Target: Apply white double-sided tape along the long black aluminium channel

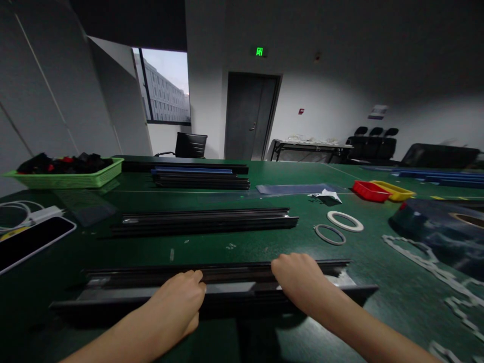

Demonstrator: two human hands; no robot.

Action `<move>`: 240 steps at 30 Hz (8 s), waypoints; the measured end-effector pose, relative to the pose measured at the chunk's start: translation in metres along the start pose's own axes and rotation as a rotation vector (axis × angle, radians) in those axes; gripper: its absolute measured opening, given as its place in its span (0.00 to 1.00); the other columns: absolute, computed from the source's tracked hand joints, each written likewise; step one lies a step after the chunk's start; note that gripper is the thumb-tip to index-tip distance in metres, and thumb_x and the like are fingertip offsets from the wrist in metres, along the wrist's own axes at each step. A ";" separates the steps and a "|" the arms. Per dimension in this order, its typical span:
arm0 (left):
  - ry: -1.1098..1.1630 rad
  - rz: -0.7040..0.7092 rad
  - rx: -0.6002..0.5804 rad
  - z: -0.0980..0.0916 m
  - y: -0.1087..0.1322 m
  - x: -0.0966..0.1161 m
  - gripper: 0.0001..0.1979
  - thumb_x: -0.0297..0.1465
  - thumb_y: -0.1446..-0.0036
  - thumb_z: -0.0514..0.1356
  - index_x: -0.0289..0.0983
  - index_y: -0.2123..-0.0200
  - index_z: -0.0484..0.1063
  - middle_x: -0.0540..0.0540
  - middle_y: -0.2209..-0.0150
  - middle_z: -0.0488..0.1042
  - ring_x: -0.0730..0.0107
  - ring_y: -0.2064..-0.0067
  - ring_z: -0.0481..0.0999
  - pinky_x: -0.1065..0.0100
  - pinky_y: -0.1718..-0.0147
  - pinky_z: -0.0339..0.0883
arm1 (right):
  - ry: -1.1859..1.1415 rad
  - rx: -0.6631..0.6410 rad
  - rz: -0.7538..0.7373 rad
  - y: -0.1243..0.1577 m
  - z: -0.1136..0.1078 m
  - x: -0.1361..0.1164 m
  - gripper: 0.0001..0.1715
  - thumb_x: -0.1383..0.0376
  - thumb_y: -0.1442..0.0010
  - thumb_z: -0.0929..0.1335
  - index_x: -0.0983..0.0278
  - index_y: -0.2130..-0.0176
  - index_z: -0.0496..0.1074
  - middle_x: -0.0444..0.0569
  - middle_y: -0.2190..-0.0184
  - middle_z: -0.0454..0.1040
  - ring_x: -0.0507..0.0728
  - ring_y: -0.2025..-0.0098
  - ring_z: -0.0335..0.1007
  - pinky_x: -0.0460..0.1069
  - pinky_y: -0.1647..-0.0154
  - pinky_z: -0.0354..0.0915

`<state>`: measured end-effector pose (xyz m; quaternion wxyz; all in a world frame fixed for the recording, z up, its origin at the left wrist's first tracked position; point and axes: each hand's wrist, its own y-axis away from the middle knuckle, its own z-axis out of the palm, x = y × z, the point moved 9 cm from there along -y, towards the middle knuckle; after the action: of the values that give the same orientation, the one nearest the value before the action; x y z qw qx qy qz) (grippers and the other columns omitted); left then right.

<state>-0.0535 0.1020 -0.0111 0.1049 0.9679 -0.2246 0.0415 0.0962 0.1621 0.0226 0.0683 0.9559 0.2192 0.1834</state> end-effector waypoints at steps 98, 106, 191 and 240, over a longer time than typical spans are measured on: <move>0.085 -0.138 0.056 0.019 0.013 -0.026 0.11 0.33 0.45 0.54 0.36 0.62 0.73 0.41 0.66 0.76 0.57 0.60 0.75 0.61 0.58 0.64 | -0.011 -0.018 0.009 0.005 -0.005 0.004 0.15 0.74 0.43 0.61 0.68 0.66 0.76 0.61 0.68 0.76 0.61 0.63 0.74 0.51 0.65 0.65; -0.004 -0.233 -0.017 0.006 0.019 -0.030 0.11 0.25 0.46 0.52 0.34 0.69 0.75 0.38 0.66 0.76 0.55 0.64 0.76 0.57 0.62 0.67 | 0.001 -0.028 0.025 0.005 -0.004 0.002 0.15 0.75 0.44 0.61 0.68 0.66 0.76 0.61 0.68 0.77 0.61 0.62 0.74 0.51 0.65 0.66; -0.049 -0.313 -0.144 -0.010 0.025 -0.026 0.11 0.27 0.46 0.54 0.32 0.63 0.76 0.37 0.62 0.77 0.53 0.59 0.76 0.56 0.57 0.67 | 0.010 -0.017 -0.015 0.000 0.003 0.002 0.15 0.75 0.45 0.61 0.68 0.66 0.76 0.61 0.68 0.77 0.61 0.63 0.75 0.53 0.64 0.67; 0.071 0.013 0.080 -0.004 -0.002 0.007 0.15 0.34 0.43 0.53 0.35 0.57 0.72 0.38 0.58 0.73 0.56 0.53 0.71 0.58 0.53 0.64 | 0.008 0.005 -0.019 0.000 0.003 0.002 0.12 0.75 0.45 0.62 0.69 0.69 0.75 0.60 0.70 0.76 0.61 0.65 0.75 0.51 0.66 0.66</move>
<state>-0.0460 0.1016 -0.0071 0.0739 0.9678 -0.2252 0.0854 0.0993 0.1627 0.0205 0.0669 0.9531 0.2291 0.1860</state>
